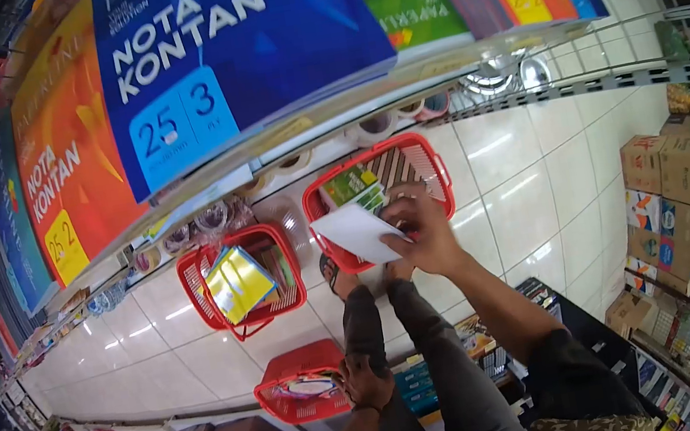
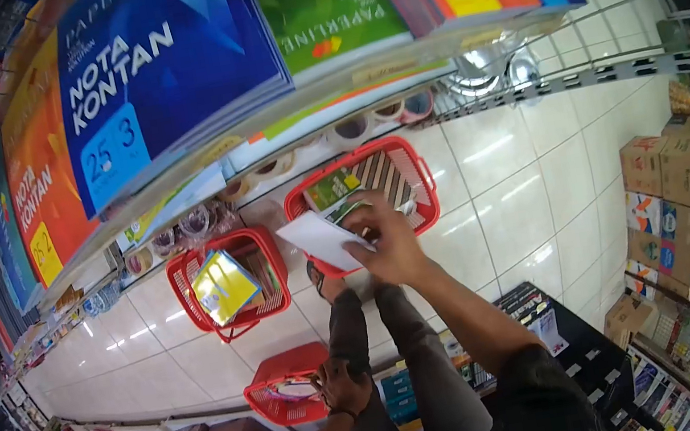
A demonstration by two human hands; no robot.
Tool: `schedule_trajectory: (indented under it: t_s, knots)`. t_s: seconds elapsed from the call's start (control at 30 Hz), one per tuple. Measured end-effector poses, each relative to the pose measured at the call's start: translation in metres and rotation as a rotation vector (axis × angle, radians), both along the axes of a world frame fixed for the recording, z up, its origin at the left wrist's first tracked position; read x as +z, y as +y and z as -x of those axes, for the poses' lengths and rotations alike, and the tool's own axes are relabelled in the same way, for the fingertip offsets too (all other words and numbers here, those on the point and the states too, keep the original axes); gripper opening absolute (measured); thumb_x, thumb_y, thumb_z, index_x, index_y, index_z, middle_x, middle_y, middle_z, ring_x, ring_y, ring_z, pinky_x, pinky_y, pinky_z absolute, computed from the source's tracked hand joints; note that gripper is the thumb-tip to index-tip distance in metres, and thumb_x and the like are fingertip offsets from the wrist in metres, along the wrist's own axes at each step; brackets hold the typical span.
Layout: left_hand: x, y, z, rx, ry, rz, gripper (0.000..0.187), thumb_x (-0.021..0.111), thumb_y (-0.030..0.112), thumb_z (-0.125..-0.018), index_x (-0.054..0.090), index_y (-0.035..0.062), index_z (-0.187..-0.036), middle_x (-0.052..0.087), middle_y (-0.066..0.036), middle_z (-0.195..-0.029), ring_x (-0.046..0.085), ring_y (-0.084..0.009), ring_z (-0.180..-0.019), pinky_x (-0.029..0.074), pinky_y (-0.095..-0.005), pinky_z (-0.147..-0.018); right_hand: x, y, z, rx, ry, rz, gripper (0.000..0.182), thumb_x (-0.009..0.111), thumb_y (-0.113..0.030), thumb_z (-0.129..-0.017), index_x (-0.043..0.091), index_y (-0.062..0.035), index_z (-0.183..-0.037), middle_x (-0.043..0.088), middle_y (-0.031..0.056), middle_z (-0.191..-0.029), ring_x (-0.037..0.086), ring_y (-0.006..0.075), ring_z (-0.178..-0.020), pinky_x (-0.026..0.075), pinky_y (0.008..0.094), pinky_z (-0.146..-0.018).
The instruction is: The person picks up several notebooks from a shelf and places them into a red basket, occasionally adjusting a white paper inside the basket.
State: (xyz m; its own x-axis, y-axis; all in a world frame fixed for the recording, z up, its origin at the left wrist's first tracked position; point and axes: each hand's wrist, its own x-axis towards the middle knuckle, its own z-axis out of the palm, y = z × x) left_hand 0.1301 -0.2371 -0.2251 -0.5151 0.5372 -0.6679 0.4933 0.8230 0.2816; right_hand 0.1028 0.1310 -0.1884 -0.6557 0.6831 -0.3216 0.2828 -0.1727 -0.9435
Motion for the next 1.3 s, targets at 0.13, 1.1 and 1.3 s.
schedule_trajectory:
  t_s: [0.13,1.1,1.3]
  knots:
    - [-0.005,-0.001,-0.005,-0.016,-0.031,0.025,0.054,0.073,0.038,-0.073,0.070,0.0124,-0.120,0.052,-0.018,-0.136,0.045,-0.0380,-0.135,0.031,-0.0629,-0.113,0.043,0.009,-0.024,0.091,0.031,0.172,0.049,0.080,0.004,-0.082,0.062,-0.0005,-0.128,0.072,0.0094,-0.106,0.069,0.0171,-0.096,0.057,0.0328,-0.082]
    - [-0.016,-0.023,0.000,0.014,-0.034,-0.035,0.038,0.077,0.029,-0.071,0.069,0.0126,-0.103,0.057,-0.011,-0.121,0.057,-0.0356,-0.118,0.050,-0.0542,-0.097,0.200,0.162,0.095,0.165,0.162,-1.789,0.027,0.068,-0.002,-0.076,0.074,-0.0064,-0.102,0.074,0.0063,-0.105,0.073,0.0250,-0.093,0.061,0.0359,-0.079]
    - [-0.014,-0.025,0.002,0.061,-0.055,-0.004,0.038,0.078,0.030,-0.070,0.071,0.0128,-0.103,0.059,-0.010,-0.121,0.059,-0.0343,-0.117,0.051,-0.0527,-0.097,0.190,0.152,0.085,0.230,0.083,-1.563,0.027,0.067,0.004,-0.077,0.070,-0.0044,-0.102,0.072,0.0084,-0.107,0.072,0.0288,-0.097,0.060,0.0400,-0.082]
